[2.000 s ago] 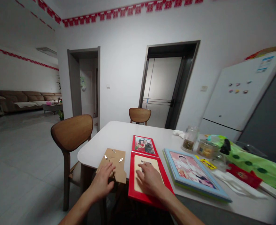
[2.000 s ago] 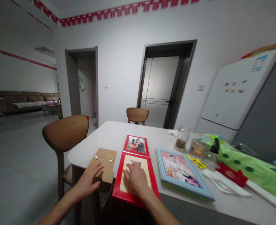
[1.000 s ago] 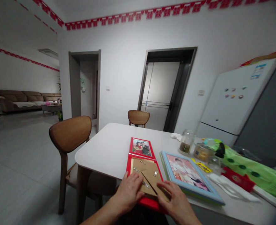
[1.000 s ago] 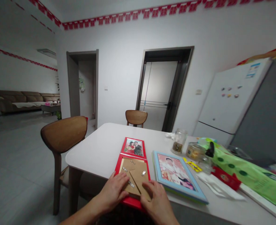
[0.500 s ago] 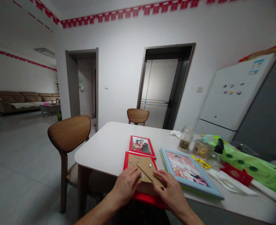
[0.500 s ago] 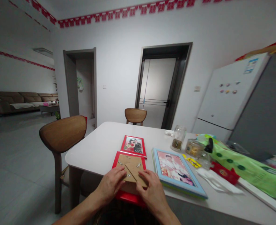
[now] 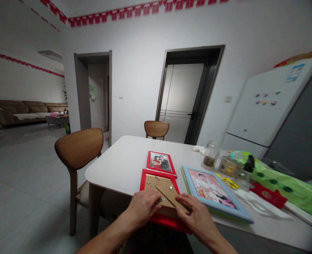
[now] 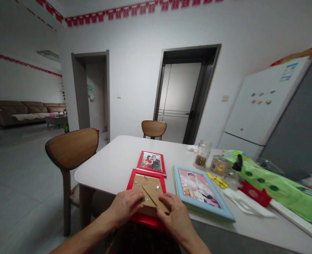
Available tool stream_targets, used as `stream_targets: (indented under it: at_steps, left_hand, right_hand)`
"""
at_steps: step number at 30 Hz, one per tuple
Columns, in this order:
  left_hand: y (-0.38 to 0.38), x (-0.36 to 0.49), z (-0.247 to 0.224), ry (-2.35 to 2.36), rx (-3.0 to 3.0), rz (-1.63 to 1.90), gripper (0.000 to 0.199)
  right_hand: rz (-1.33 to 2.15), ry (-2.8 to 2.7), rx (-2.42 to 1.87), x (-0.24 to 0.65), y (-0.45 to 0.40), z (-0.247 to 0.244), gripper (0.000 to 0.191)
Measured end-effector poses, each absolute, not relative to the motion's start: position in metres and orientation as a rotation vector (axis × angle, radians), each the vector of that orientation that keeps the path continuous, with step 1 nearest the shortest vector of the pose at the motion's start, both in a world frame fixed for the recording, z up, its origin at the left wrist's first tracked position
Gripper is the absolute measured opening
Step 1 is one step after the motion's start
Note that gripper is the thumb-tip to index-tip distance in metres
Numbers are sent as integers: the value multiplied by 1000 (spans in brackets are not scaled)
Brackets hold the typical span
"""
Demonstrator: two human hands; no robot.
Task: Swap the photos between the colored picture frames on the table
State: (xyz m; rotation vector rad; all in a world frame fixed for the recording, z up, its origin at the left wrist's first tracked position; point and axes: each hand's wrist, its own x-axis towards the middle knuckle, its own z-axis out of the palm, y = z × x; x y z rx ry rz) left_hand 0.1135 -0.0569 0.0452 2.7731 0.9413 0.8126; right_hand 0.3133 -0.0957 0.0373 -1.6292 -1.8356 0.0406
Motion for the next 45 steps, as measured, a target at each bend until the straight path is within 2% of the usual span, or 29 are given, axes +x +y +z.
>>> stream_targets:
  at_steps: [8, 14, 20, 29, 34, 45]
  left_hand:
    - [-55, 112, 38, 1007, 2727, 768, 20]
    - [-60, 105, 33, 1064, 2707, 618, 12]
    - [-68, 93, 17, 1079, 2650, 687, 41]
    - [-68, 97, 16, 1154, 2570, 686, 33]
    - [-66, 96, 18, 1160, 2607, 638, 41]
    - [-72, 100, 27, 1196, 2618, 594, 43]
  right_hand:
    - [58, -1866, -1646, 305, -96, 36, 31]
    - [41, -1948, -1620, 299, -94, 19, 30]
    - [-30, -2060, -1650, 302, -98, 20, 28]
    - [3, -2249, -1557, 273, -103, 35, 28]
    - [46, -2310, -1486, 265, -101, 36, 24]
    - [152, -2299, -1417, 279, -105, 34, 23]
